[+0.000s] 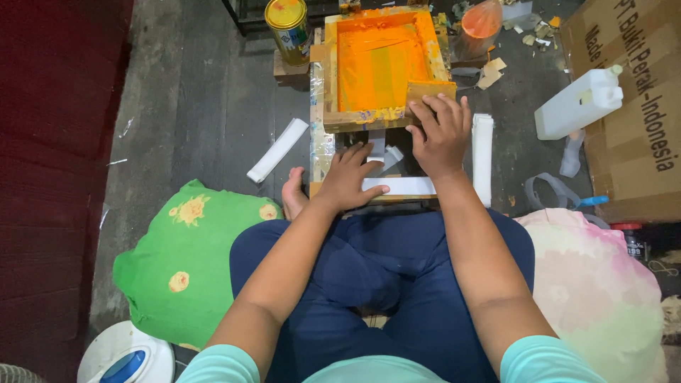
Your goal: Manual screen printing of orange ink onto white labels using a squeegee and a screen frame.
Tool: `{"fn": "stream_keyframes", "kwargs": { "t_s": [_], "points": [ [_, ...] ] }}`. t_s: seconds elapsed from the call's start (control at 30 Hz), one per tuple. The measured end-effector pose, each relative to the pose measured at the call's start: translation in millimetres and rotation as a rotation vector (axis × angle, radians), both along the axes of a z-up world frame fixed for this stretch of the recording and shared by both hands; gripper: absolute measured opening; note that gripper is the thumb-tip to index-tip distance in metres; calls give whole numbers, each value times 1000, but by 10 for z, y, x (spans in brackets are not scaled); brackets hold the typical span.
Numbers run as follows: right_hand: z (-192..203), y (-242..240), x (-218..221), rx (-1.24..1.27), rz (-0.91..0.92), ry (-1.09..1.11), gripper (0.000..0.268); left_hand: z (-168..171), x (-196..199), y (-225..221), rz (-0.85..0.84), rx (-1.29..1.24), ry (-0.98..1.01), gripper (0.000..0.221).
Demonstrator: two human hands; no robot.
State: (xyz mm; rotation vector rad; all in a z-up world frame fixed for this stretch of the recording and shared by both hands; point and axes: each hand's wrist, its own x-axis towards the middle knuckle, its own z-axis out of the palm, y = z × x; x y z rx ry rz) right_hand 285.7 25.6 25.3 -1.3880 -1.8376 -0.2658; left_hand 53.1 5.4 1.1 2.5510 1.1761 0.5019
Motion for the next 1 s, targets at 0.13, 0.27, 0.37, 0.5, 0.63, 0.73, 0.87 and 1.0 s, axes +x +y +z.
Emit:
{"fn": "stream_keyframes", "kwargs": {
  "t_s": [0.13, 0.27, 0.37, 0.5, 0.63, 0.73, 0.87, 1.0],
  "points": [
    [-7, -1, 0, -3, -1, 18, 50, -11, -8, 21, -18, -41, -27, 69],
    [-4, -1, -1, 0, 5, 10, 50, 1, -21, 34, -20, -87, 21, 65],
    [-16, 19, 11, 4, 10, 5, 51, 27, -14, 38, -14, -89, 34, 60],
    [-18, 2, 5, -1, 7, 14, 49, 28, -8, 36, 14, -94, 25, 50],
    [-4, 4, -3, -1, 2, 4, 50, -52, -23, 66, 31, -66, -33, 44],
    [-5, 0, -2, -3, 17, 10, 49, -128, -29, 87, 55, -54, -56, 36],
    [6, -2, -4, 1, 10, 3, 49, -289, -49, 146, 83, -14, -120, 16],
    [-37, 17, 15, 13, 13, -7, 52, -194, -39, 125, 97, 63, -213, 11]
  ]
}}
